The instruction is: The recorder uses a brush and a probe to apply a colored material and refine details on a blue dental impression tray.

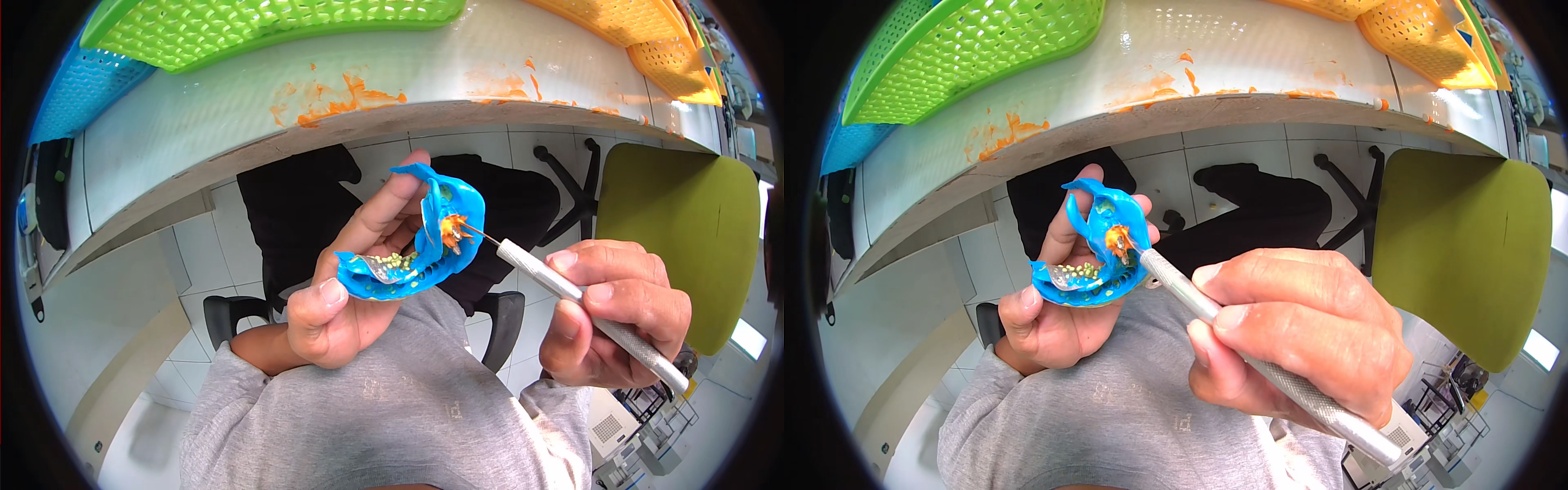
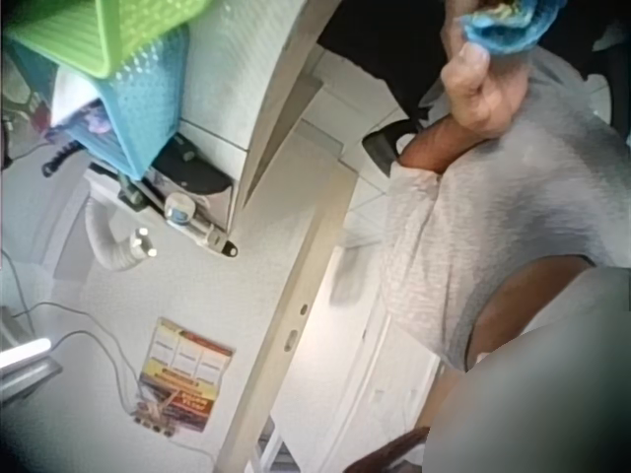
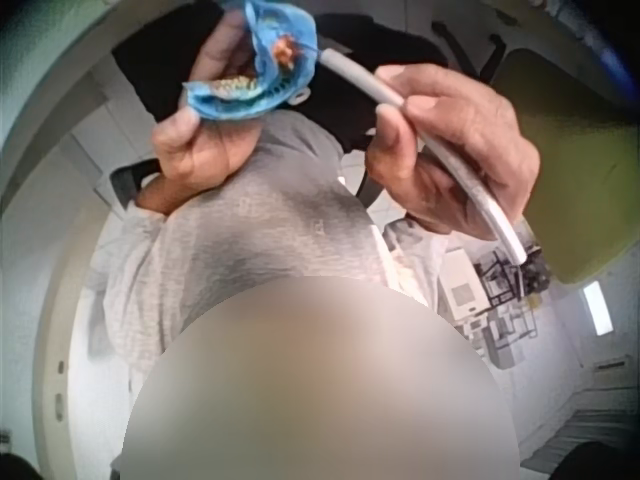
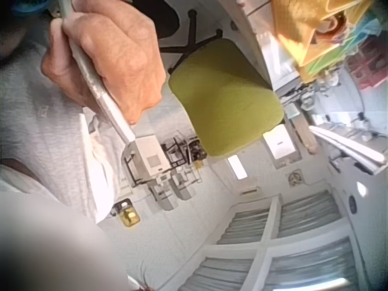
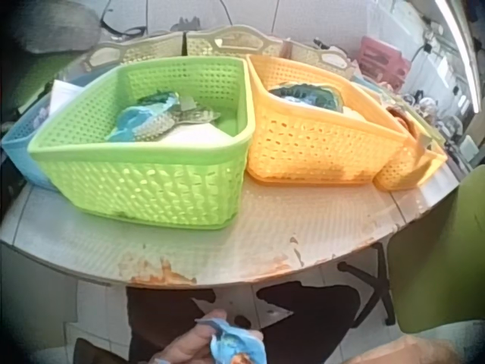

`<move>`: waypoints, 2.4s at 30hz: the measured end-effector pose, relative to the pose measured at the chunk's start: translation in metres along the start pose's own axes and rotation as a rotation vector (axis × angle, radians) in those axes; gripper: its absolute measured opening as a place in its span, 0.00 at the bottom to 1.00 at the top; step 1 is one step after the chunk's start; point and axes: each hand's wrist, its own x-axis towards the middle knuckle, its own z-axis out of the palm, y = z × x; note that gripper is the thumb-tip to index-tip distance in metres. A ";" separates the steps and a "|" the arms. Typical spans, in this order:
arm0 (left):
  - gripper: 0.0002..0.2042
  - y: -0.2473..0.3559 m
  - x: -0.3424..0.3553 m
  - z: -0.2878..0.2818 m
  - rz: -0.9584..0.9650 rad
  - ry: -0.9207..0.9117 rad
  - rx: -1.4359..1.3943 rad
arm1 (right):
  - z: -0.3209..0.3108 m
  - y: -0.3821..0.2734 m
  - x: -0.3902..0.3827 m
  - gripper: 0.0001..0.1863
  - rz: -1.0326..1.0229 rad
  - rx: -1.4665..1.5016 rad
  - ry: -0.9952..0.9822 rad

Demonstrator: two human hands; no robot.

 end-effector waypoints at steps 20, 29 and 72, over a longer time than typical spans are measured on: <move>0.41 0.000 0.000 -0.001 0.005 -0.021 0.001 | 0.003 -0.003 -0.001 0.12 0.038 -0.006 0.006; 0.40 -0.001 0.000 -0.003 0.027 -0.014 -0.018 | 0.007 0.001 -0.003 0.12 0.026 -0.013 0.071; 0.38 -0.009 -0.005 0.007 -0.001 0.041 0.057 | -0.012 0.058 -0.033 0.07 0.078 -0.173 0.513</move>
